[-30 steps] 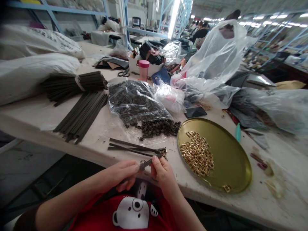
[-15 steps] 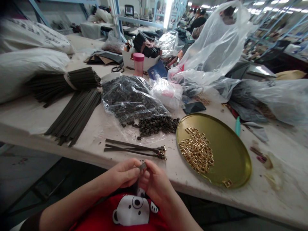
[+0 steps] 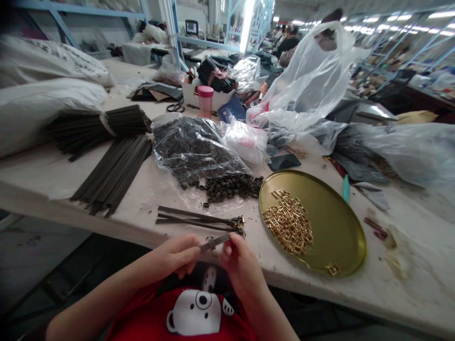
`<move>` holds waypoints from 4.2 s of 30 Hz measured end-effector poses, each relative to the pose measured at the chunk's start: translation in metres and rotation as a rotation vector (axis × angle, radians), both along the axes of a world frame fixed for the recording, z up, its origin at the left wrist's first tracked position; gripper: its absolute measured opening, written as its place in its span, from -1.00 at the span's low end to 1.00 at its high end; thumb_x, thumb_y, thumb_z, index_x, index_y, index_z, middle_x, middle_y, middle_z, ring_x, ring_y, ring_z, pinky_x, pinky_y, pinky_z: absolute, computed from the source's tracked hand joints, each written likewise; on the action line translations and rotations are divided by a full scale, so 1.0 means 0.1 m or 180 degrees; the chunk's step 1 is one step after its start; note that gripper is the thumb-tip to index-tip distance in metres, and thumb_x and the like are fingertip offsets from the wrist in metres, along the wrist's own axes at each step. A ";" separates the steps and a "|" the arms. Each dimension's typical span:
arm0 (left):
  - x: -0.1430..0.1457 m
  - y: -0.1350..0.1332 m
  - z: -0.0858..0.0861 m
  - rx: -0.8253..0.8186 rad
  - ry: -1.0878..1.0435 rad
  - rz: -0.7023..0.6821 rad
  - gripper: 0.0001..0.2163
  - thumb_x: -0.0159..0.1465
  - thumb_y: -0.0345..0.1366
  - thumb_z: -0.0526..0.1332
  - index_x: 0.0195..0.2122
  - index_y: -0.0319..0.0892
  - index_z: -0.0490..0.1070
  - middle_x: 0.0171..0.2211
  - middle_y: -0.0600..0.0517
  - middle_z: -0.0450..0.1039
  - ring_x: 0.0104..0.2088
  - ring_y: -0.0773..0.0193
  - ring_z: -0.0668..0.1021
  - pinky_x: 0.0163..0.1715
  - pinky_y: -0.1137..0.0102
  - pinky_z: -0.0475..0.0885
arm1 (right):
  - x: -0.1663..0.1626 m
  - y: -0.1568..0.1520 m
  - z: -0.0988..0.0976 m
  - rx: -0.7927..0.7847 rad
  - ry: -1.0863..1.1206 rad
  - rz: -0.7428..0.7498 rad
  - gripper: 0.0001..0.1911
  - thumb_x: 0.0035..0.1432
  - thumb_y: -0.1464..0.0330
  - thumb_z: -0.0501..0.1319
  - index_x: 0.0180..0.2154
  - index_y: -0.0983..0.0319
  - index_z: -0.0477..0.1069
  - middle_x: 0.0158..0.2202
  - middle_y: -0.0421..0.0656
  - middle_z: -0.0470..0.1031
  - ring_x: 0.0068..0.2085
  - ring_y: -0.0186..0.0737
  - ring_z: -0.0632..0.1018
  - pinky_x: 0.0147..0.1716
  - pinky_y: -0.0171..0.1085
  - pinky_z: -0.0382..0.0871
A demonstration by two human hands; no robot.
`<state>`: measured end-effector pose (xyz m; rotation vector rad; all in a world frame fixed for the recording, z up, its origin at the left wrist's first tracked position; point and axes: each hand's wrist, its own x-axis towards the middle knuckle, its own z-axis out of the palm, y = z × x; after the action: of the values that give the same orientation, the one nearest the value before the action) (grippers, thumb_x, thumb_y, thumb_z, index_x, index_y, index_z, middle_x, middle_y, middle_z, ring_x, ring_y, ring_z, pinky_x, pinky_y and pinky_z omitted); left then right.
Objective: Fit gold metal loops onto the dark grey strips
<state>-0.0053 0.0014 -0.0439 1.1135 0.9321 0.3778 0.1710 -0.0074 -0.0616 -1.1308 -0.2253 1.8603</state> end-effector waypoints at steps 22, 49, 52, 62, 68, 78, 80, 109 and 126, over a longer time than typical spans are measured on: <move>-0.35 0.00 0.39 0.1612 0.1562 -0.0679 -0.83 0.19 -0.30 0.05 -0.49 -0.17 0.37 -0.54 0.10 0.38 -0.50 0.33 0.39 -0.52 0.52 0.15 | 0.35 -0.11 0.32 0.2744 -0.4261 0.2690 -0.71 0.21 0.28 -0.03 -0.54 0.19 0.24 -0.55 -0.18 0.34 -0.49 -0.25 0.31 -0.49 -0.29 0.04; 0.09 0.29 0.22 0.0629 -0.0199 0.1170 -0.75 0.25 -0.14 -0.01 -0.34 -0.24 0.28 -0.58 0.13 0.24 -0.55 0.40 0.32 -0.53 0.51 0.22 | -0.10 0.06 0.18 0.1881 -0.2576 0.1247 -0.74 0.13 0.16 0.08 -0.33 0.21 0.37 -0.42 -0.17 0.44 -0.35 -0.25 0.42 -0.33 -0.31 0.26; -0.01 0.29 0.31 0.0487 -0.0139 0.0413 -0.71 0.26 -0.11 -0.02 -0.29 -0.24 0.28 -0.64 0.20 0.09 -0.65 0.46 0.16 -0.65 0.54 0.07 | 0.07 0.22 0.31 0.1819 -0.2560 0.0641 -0.68 0.11 0.09 0.08 -0.27 0.21 0.34 -0.45 -0.19 0.41 -0.39 -0.26 0.41 -0.33 -0.30 0.26; 0.11 0.09 0.15 -0.0277 -0.0457 0.0302 -0.78 0.22 -0.20 0.05 -0.18 -0.22 0.22 -0.45 0.10 0.35 -0.71 0.55 0.22 -0.75 0.59 0.03 | -0.04 0.26 0.15 0.0410 -0.0534 0.0140 -0.68 -0.14 0.22 0.32 -0.57 0.24 0.23 -0.68 -0.35 0.23 -0.63 -0.47 0.21 -0.64 -0.47 0.12; 0.17 0.07 0.13 -0.0490 -0.0581 0.0337 -0.75 0.22 -0.17 0.04 -0.18 -0.24 0.22 -0.62 0.17 0.27 -0.74 0.53 0.24 -0.77 0.62 0.03 | -0.11 0.15 0.10 0.0294 -0.0395 0.0254 -0.71 -0.05 0.22 0.27 -0.57 0.25 0.23 -0.67 -0.34 0.24 -0.63 -0.47 0.23 -0.62 -0.46 0.16; 0.25 0.00 0.14 -0.0493 -0.0435 0.0734 -0.92 0.16 -0.30 0.03 -0.38 -0.19 0.14 -0.62 0.18 0.27 -0.73 0.54 0.19 -0.78 0.63 -0.02 | -0.07 0.12 0.05 0.1516 -0.2662 0.0307 -0.79 0.01 0.22 0.21 -0.36 0.19 0.29 -0.51 -0.28 0.29 -0.49 -0.34 0.31 -0.48 -0.33 0.21; 0.26 -0.01 0.15 -0.0359 -0.0335 0.0807 -0.92 0.16 -0.30 0.02 -0.39 -0.18 0.14 -0.64 0.20 0.25 -0.74 0.53 0.18 -0.77 0.62 -0.01 | -0.03 0.12 0.06 0.2286 -0.3687 0.0345 -0.87 0.03 0.28 0.20 -0.40 0.20 0.32 -0.46 -0.21 0.34 -0.40 -0.27 0.35 -0.38 -0.28 0.23; 0.08 -0.03 0.02 0.0692 0.0607 0.0240 -0.87 0.14 -0.39 -0.03 -0.52 -0.19 0.22 -0.61 0.15 0.23 -0.52 0.34 0.32 -0.48 0.45 0.18 | -0.03 0.20 -0.08 0.3457 -0.4322 0.2793 -0.83 0.01 0.55 0.04 -0.45 0.26 0.37 -0.49 -0.15 0.44 -0.44 -0.28 0.43 -0.44 -0.35 0.25; -0.28 0.17 -0.12 0.0123 0.0115 0.1523 -0.78 0.17 -0.16 0.07 -0.33 -0.23 0.28 -0.67 0.22 0.13 -0.69 0.48 0.13 -0.67 0.54 0.02 | -0.48 1.05 -0.21 0.3216 -0.6282 0.3206 -0.90 0.14 0.45 0.09 -0.36 0.24 0.37 -0.36 -0.10 0.45 -0.34 -0.19 0.46 -0.42 -0.29 0.13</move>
<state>-0.0329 0.0186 -0.0555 0.9259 1.2278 0.7697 0.1234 0.0979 -0.0825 -1.6577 -2.7226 0.1742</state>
